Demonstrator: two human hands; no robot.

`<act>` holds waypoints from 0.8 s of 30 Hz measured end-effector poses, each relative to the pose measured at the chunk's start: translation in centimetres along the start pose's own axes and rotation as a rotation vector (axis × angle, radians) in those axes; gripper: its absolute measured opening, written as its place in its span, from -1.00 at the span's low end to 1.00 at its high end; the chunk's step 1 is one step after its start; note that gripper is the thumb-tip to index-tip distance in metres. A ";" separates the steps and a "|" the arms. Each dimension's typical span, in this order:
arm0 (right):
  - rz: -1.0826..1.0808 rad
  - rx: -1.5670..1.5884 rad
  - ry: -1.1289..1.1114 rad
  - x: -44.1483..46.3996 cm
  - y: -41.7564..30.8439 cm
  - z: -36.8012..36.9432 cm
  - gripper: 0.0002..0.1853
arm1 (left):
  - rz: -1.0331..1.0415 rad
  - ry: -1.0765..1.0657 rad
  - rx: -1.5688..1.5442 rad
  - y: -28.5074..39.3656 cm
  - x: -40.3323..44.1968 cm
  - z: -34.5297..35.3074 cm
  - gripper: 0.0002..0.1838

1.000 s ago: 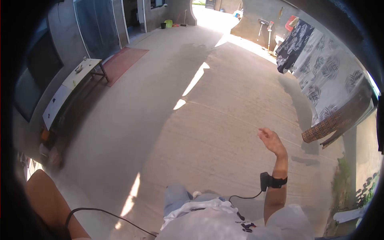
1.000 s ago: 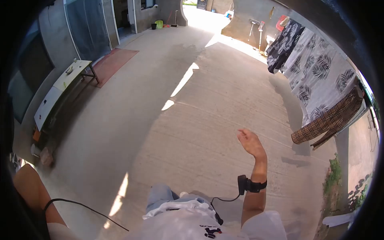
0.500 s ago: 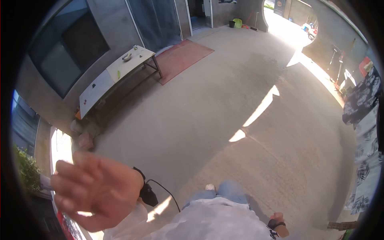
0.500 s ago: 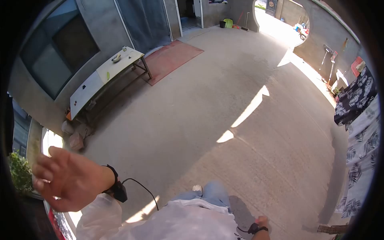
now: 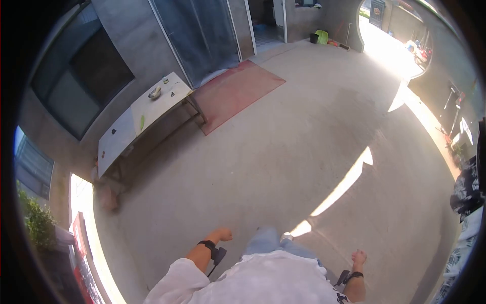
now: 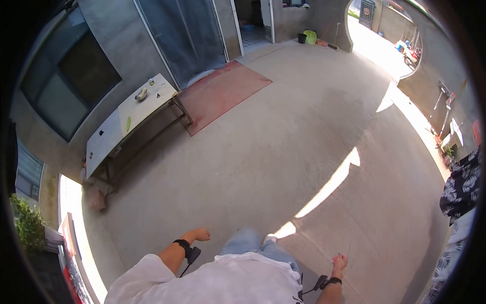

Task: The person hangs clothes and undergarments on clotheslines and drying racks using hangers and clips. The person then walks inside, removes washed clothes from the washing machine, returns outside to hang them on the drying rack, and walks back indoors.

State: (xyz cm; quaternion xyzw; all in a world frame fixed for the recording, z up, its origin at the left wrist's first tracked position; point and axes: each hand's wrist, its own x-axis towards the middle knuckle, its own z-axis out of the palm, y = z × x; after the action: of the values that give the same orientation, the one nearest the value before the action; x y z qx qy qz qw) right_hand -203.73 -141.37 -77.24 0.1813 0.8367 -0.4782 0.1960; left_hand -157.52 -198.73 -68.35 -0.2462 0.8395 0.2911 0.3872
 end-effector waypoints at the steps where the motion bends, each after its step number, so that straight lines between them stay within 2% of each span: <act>1: -0.204 -0.041 0.000 2.4 -10.2 5.6 -0.75 | -0.024 -0.018 -0.137 -1.4 -0.4 -0.5 -0.62; 2: -0.476 0.015 -0.162 8.8 -16.1 11.1 -0.75 | -0.042 -0.051 -0.267 -2.6 -0.5 -1.7 -0.63; 3: -0.630 -0.074 -0.246 5.6 -28.4 15.6 -0.70 | -0.123 0.008 -0.440 -3.8 -0.2 -3.0 -0.64; 4: -0.633 0.019 -0.371 0.8 -39.6 19.3 -0.67 | -0.209 0.055 -0.609 -4.9 0.2 -4.2 -0.66; 6: -0.589 0.272 -0.706 -2.2 -54.0 25.9 -0.54 | -0.315 0.133 -0.807 -6.6 2.1 -8.7 -0.66; 7: -0.608 0.397 -0.912 -1.9 -58.8 29.2 -0.51 | -0.319 0.139 -0.753 -7.3 3.8 -12.0 -0.65; 8: -0.533 0.518 -1.091 -2.5 -63.6 31.6 -0.53 | -0.320 0.158 -0.696 -8.2 5.8 -15.6 -0.65; 10: -0.448 0.716 -1.242 -3.9 -70.0 34.9 -0.54 | -0.224 0.320 -0.422 -11.2 12.6 -22.7 -0.65; 11: -0.465 0.729 -1.221 -3.3 -73.0 36.9 -0.54 | -0.252 0.392 -0.319 -8.7 14.8 -30.2 -0.64; 12: -0.390 0.854 -1.335 -2.7 -75.2 38.4 -0.56 | -0.280 0.455 -0.227 -3.1 16.1 -38.1 -0.63; 13: -0.283 0.974 -1.450 -2.0 -76.4 39.4 -0.58 | -0.165 0.571 -0.328 0.3 18.0 -43.8 -0.64; 14: -0.255 0.972 -1.438 -1.1 -77.9 40.4 -0.58 | 0.076 0.621 -0.391 4.5 20.0 -49.9 -0.64; 15: -0.246 1.084 -1.389 0.2 -80.3 41.5 -0.60 | 0.264 0.671 -0.327 9.8 20.9 -55.5 -0.64; 16: -0.256 1.197 -1.336 2.0 -83.3 42.8 -0.62 | 0.422 0.575 -0.324 14.5 22.2 -60.6 -0.62; 19: -0.345 1.342 -1.379 8.6 -90.9 46.1 -0.65 | 0.895 -0.027 -0.645 26.6 26.6 -70.3 -0.47; 20: -0.361 1.346 -1.371 10.7 -93.5 47.4 -0.65 | 0.897 -0.238 -0.608 29.5 27.3 -73.3 -0.50; 21: -0.461 1.242 -1.125 12.8 -95.8 48.9 -0.66 | 0.911 -0.280 -0.692 32.4 27.8 -76.2 -0.56; 22: -0.545 1.128 -0.879 15.0 -98.1 50.4 -0.67 | 0.916 -0.288 -0.683 34.0 29.4 -79.0 -0.56; 24: -0.552 1.026 -0.804 19.8 -102.4 53.8 -0.68 | 0.699 -0.187 -0.708 36.3 33.0 -84.7 -0.59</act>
State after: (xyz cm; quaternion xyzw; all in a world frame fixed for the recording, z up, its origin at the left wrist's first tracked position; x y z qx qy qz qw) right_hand -262.61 -234.73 -37.56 -0.1587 0.3840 -0.8743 0.2510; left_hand -242.68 -236.71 -38.75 -0.0395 0.6832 0.6910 0.2328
